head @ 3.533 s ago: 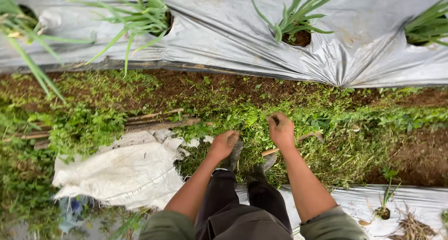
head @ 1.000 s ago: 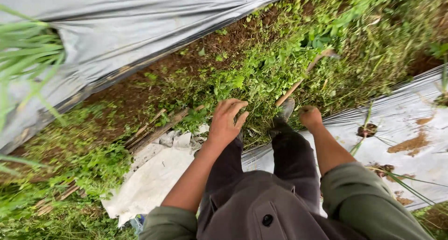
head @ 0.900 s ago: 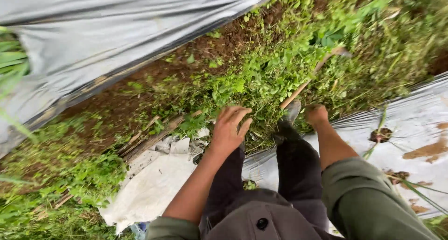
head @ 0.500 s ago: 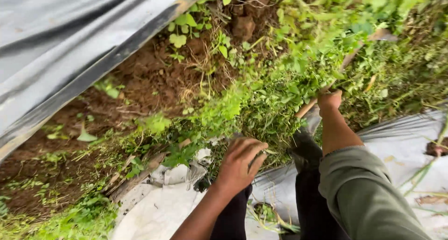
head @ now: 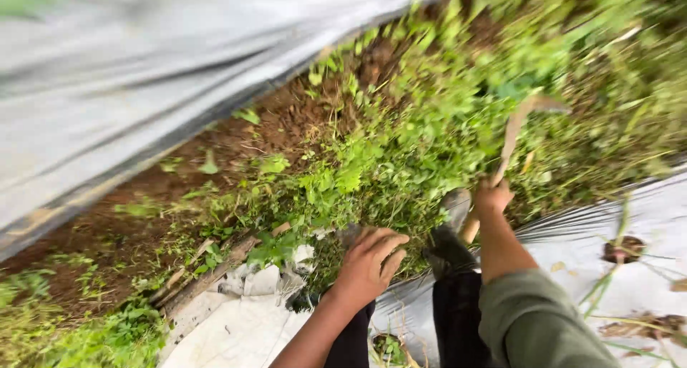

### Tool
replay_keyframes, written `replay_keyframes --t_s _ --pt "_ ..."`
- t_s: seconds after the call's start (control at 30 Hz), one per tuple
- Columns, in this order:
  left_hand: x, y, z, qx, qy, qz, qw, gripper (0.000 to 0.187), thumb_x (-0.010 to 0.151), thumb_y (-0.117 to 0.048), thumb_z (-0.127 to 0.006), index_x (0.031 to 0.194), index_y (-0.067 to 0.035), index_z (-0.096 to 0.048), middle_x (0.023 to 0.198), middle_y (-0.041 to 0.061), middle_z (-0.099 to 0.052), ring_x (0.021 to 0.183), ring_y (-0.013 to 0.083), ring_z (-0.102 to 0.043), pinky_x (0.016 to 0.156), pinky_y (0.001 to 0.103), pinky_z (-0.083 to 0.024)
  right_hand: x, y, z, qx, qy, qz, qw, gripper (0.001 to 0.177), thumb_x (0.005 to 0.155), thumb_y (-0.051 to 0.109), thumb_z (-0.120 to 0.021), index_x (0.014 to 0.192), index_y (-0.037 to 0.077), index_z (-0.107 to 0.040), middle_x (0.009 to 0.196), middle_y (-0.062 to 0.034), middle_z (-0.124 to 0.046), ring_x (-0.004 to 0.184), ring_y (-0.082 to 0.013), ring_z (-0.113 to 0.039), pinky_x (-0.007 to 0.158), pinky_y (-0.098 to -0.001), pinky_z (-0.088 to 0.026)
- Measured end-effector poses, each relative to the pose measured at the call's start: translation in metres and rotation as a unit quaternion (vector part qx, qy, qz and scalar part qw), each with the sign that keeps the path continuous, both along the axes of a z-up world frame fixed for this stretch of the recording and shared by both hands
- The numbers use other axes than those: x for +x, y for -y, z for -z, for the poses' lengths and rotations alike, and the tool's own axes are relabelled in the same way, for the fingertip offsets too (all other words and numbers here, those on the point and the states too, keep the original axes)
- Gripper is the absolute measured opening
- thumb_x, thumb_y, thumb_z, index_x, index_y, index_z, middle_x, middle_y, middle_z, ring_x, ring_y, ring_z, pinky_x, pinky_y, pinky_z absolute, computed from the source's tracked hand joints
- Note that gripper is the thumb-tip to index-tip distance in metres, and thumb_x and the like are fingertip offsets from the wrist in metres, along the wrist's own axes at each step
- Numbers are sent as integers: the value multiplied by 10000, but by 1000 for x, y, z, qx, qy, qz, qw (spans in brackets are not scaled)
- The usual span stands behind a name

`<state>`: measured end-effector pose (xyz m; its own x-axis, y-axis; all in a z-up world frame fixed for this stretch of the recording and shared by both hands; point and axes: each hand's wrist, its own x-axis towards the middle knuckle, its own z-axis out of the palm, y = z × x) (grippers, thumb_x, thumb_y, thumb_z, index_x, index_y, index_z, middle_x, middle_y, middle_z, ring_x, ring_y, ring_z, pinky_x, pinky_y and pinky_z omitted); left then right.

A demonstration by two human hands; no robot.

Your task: The person walks through a garden and uses a sickle to cut weeds and unwanted plants growing between rows of crops covered with plastic mulch. They gather the cut vegetation by hand and place it into a pile.

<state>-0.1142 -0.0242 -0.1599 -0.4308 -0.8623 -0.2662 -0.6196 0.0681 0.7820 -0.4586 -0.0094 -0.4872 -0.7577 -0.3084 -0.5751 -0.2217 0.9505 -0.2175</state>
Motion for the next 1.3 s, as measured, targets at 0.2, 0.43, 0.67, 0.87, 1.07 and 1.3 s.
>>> replay_keyframes --t_s 0.2,0.43,0.67,0.87,1.07,1.3 --pt "-14 11 -124 7 -55 12 998 283 1056 -259 -535 1259 -99 -649 1184 85 -640 1097 306 -566 891 464 -466 56 -31 -236 -212 83 -4 974 213 885 306 -613 952 104 -619 824 -61 -597 734 -180 -494 636 -428 -435" --pt "-20 35 -299 119 33 21 992 448 1032 -452 -459 1380 -199 -584 1384 67 -602 1331 270 -479 1123 501 -363 132 -29 -530 -390 445 35 805 107 843 -2 -591 808 69 -519 684 -88 -519 552 -221 -517 530 -391 -512" --pt "9 7 -396 86 67 39 993 463 1025 -470 -478 1416 -237 -567 1474 81 -560 1394 304 -454 1202 512 -267 128 -48 -639 -462 370 -193 783 305 979 217 -684 721 165 -529 627 28 -468 487 -112 -393 422 -271 -361" --pt "37 -17 -446 51 81 45 994 459 1017 -512 -451 1341 -228 -609 1359 90 -623 1314 282 -520 1116 522 -400 95 -49 -691 -497 172 -385 759 171 842 57 -779 987 56 -690 819 -28 -681 651 -144 -621 508 -297 -516" --pt "45 -25 -489 46 -5 50 998 413 1066 -405 -497 1344 -148 -663 1242 196 -671 1278 421 -578 1113 606 -390 129 -56 -744 -480 255 -347 764 146 867 144 -792 841 12 -736 689 -185 -716 619 -321 -692 654 -499 -569" --pt "51 6 -486 132 -133 15 982 283 1057 -233 -558 1256 -92 -703 1173 200 -679 1133 360 -661 996 550 -531 193 -42 -821 -500 368 -398 676 229 888 69 -779 726 12 -627 599 -137 -598 500 -245 -540 509 -389 -455"
